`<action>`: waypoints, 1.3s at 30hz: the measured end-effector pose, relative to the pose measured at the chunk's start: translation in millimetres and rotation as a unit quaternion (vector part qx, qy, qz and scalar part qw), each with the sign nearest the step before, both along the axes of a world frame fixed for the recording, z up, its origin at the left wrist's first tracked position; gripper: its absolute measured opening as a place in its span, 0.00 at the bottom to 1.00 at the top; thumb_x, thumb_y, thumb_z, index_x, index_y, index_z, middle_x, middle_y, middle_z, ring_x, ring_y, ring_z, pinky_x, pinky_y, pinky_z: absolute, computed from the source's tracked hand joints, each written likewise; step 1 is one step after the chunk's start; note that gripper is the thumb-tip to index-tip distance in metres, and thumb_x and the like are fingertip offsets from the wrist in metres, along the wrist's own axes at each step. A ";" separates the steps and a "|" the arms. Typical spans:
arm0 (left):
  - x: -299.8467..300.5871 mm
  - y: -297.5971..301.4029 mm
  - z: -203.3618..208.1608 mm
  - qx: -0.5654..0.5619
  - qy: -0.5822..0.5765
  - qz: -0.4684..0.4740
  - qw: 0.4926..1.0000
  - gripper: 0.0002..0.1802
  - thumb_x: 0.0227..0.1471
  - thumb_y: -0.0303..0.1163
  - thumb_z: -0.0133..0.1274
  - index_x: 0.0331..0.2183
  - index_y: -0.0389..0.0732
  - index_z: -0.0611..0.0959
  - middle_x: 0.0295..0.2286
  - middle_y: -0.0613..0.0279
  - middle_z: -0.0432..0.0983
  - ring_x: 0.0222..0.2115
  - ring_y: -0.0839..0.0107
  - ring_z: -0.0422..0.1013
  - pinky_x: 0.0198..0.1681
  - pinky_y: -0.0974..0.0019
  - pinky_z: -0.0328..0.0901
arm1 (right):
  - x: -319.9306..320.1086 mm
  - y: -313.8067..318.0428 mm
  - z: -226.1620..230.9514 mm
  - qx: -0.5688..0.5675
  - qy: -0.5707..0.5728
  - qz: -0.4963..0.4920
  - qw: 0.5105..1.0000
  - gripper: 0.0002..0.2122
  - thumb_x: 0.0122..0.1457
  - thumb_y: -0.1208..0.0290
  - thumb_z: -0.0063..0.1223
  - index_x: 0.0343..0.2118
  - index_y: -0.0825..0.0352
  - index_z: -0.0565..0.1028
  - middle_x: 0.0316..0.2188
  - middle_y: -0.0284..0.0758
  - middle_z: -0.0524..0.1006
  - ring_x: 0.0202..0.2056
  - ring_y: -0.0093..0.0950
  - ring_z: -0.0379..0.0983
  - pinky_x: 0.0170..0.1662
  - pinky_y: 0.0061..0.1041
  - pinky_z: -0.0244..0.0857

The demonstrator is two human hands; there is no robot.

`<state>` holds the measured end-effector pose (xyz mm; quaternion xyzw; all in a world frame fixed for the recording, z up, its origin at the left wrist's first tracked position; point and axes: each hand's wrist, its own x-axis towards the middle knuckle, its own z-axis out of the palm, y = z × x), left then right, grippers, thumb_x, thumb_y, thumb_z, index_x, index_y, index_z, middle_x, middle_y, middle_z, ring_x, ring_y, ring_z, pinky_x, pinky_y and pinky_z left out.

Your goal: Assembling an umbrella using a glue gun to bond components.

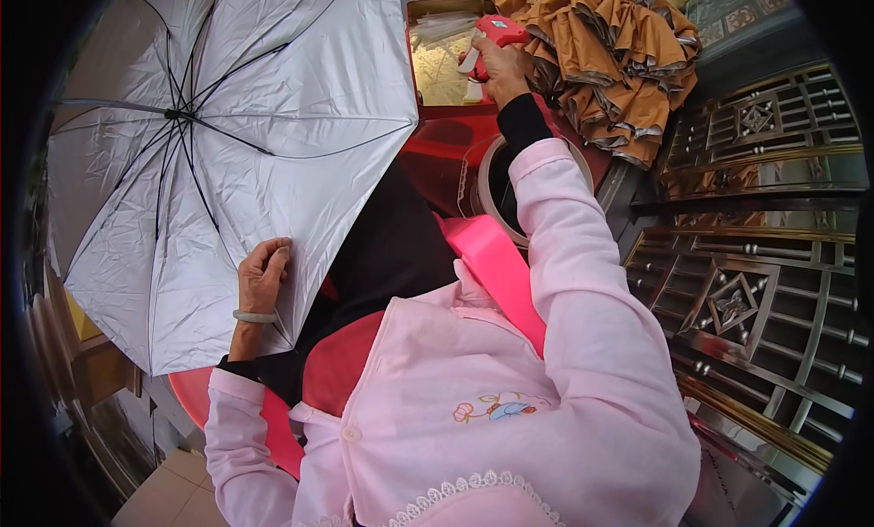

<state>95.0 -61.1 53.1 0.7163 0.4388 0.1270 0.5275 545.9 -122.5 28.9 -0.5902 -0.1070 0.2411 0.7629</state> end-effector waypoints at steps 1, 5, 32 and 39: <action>-2.6 1.3 -1.5 0.008 -0.019 0.001 1.000 0.10 0.50 0.28 0.48 0.35 0.35 0.78 0.20 0.72 0.69 0.18 0.86 0.60 0.21 0.81 0.57 | -9.7 0.1 14.9 -0.001 0.001 0.005 1.000 0.09 0.51 0.76 0.47 0.35 0.73 0.68 0.26 0.43 0.75 0.25 0.33 0.74 0.27 0.28 0.71; -8.5 -0.1 0.6 0.020 -0.077 0.026 0.997 0.13 0.50 0.28 0.47 0.40 0.36 0.75 0.23 0.71 0.70 0.20 0.86 0.62 0.22 0.82 0.58 | -79.2 -1.2 102.3 0.167 -0.084 0.276 0.943 0.12 0.52 0.69 0.47 0.35 0.72 0.67 0.29 0.41 0.74 0.29 0.30 0.74 0.34 0.27 0.70; 3.2 8.9 18.0 -0.333 -0.280 0.204 0.877 0.19 0.50 0.36 0.48 0.41 0.35 0.70 0.29 0.61 0.70 0.31 0.66 0.69 0.36 0.62 0.66 | -65.6 21.0 160.9 0.031 -0.162 0.229 0.959 0.08 0.55 0.70 0.47 0.33 0.70 0.71 0.26 0.35 0.75 0.25 0.22 0.72 0.31 0.19 0.70; 3.1 14.3 6.9 -0.354 -0.277 0.145 0.881 0.19 0.51 0.38 0.45 0.42 0.35 0.69 0.29 0.61 0.70 0.31 0.67 0.68 0.39 0.61 0.65 | 68.7 19.0 23.5 -0.250 -0.163 0.079 0.951 0.06 0.51 0.72 0.47 0.29 0.68 0.71 0.23 0.35 0.75 0.20 0.25 0.72 0.26 0.21 0.68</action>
